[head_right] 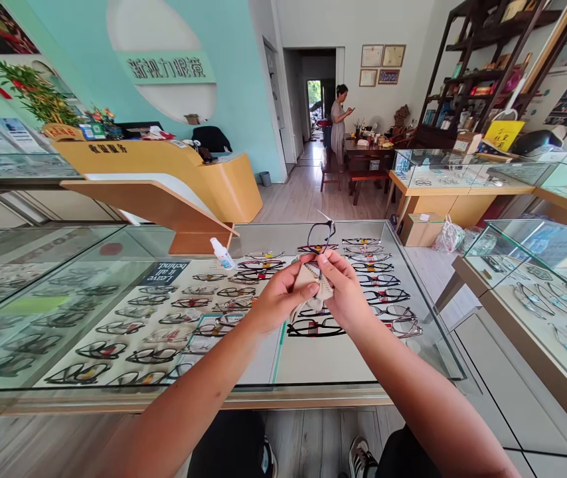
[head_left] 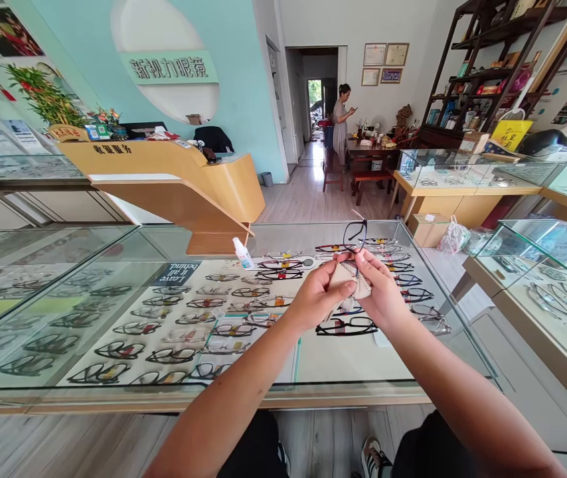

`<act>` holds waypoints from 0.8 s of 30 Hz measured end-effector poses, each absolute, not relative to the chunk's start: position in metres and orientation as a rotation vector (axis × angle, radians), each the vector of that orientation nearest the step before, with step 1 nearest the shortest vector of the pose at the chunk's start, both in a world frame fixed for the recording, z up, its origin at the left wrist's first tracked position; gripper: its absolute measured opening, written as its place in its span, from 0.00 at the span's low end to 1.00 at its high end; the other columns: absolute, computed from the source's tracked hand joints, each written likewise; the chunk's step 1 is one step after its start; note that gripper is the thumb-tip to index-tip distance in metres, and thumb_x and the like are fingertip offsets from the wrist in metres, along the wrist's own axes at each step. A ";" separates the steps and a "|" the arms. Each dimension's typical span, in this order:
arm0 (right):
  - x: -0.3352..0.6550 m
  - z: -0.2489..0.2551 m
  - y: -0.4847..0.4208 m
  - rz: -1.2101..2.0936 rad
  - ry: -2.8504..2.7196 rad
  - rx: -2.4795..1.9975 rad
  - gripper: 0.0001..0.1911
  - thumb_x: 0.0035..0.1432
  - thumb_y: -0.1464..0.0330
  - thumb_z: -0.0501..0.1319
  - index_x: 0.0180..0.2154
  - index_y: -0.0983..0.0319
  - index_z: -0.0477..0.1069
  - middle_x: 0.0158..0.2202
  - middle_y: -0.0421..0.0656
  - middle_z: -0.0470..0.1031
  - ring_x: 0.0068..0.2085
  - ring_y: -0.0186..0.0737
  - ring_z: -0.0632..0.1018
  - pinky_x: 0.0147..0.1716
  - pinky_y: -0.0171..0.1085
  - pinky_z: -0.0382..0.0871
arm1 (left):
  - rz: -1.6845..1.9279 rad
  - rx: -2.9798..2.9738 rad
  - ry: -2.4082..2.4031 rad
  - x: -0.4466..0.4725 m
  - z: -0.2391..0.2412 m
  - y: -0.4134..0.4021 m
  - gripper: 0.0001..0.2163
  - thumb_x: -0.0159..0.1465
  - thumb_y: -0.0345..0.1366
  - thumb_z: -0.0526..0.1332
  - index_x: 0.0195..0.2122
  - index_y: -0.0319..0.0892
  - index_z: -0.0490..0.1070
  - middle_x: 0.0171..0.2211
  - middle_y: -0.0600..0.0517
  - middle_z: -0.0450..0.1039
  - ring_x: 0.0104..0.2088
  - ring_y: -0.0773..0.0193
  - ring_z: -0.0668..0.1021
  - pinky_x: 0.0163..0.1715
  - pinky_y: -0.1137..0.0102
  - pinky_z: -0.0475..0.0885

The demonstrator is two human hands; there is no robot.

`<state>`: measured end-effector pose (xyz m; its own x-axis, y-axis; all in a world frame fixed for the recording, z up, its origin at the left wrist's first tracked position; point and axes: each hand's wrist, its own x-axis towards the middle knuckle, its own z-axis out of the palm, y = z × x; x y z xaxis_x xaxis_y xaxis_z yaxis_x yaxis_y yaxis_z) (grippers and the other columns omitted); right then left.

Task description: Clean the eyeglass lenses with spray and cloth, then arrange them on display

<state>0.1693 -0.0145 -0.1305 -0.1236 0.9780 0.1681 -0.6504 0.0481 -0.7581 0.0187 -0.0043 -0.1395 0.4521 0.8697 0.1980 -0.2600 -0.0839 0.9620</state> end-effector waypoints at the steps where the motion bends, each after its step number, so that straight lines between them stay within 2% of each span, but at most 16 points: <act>1: 0.169 -0.131 -0.014 1.497 -0.848 -0.511 0.18 0.57 0.54 0.79 0.36 0.55 0.76 0.40 0.41 0.85 0.34 0.39 0.79 0.34 0.37 0.76 | 1.035 1.337 0.624 0.019 -0.141 -0.004 0.30 0.60 0.52 0.79 0.58 0.42 0.77 0.43 0.49 0.80 0.40 0.62 0.78 0.42 0.70 0.73; 4: 0.170 -0.131 -0.013 1.473 -0.870 -0.509 0.17 0.58 0.54 0.79 0.36 0.55 0.76 0.41 0.40 0.85 0.35 0.38 0.80 0.36 0.37 0.76 | 0.977 1.387 0.702 0.019 -0.145 -0.003 0.24 0.63 0.56 0.75 0.45 0.40 0.78 0.34 0.52 0.75 0.32 0.67 0.73 0.33 0.72 0.68; 6: 0.171 -0.132 -0.013 1.454 -0.890 -0.505 0.16 0.59 0.54 0.78 0.36 0.55 0.76 0.41 0.40 0.85 0.35 0.38 0.80 0.36 0.37 0.76 | 0.948 1.443 0.741 0.017 -0.146 -0.001 0.25 0.64 0.59 0.73 0.40 0.40 0.76 0.31 0.54 0.71 0.29 0.68 0.70 0.30 0.73 0.65; 10: 0.172 -0.135 -0.012 1.419 -0.921 -0.496 0.15 0.60 0.55 0.77 0.37 0.54 0.77 0.41 0.40 0.85 0.35 0.38 0.80 0.37 0.38 0.76 | 0.955 1.569 0.787 0.016 -0.146 0.000 0.29 0.65 0.66 0.67 0.37 0.40 0.74 0.29 0.54 0.67 0.29 0.67 0.67 0.29 0.72 0.63; 14: 0.173 -0.135 -0.012 1.428 -0.914 -0.503 0.15 0.60 0.55 0.78 0.38 0.54 0.77 0.42 0.40 0.85 0.36 0.38 0.80 0.36 0.37 0.76 | 0.965 1.607 0.776 0.016 -0.142 -0.002 0.29 0.69 0.68 0.62 0.35 0.41 0.71 0.28 0.54 0.65 0.29 0.66 0.67 0.28 0.71 0.62; 20: 0.173 -0.129 -0.015 1.459 -0.903 -0.530 0.17 0.57 0.55 0.79 0.35 0.56 0.76 0.39 0.40 0.84 0.34 0.36 0.78 0.34 0.35 0.74 | 0.907 1.590 0.720 0.010 -0.135 -0.002 0.28 0.67 0.64 0.67 0.30 0.43 0.66 0.23 0.59 0.56 0.24 0.70 0.58 0.25 0.72 0.53; 24: 0.172 -0.127 -0.016 1.461 -0.916 -0.535 0.18 0.56 0.54 0.79 0.35 0.55 0.75 0.38 0.40 0.84 0.35 0.38 0.79 0.35 0.37 0.76 | 0.952 1.516 0.689 0.011 -0.134 -0.001 0.24 0.63 0.59 0.74 0.36 0.40 0.74 0.25 0.58 0.61 0.25 0.71 0.62 0.27 0.73 0.58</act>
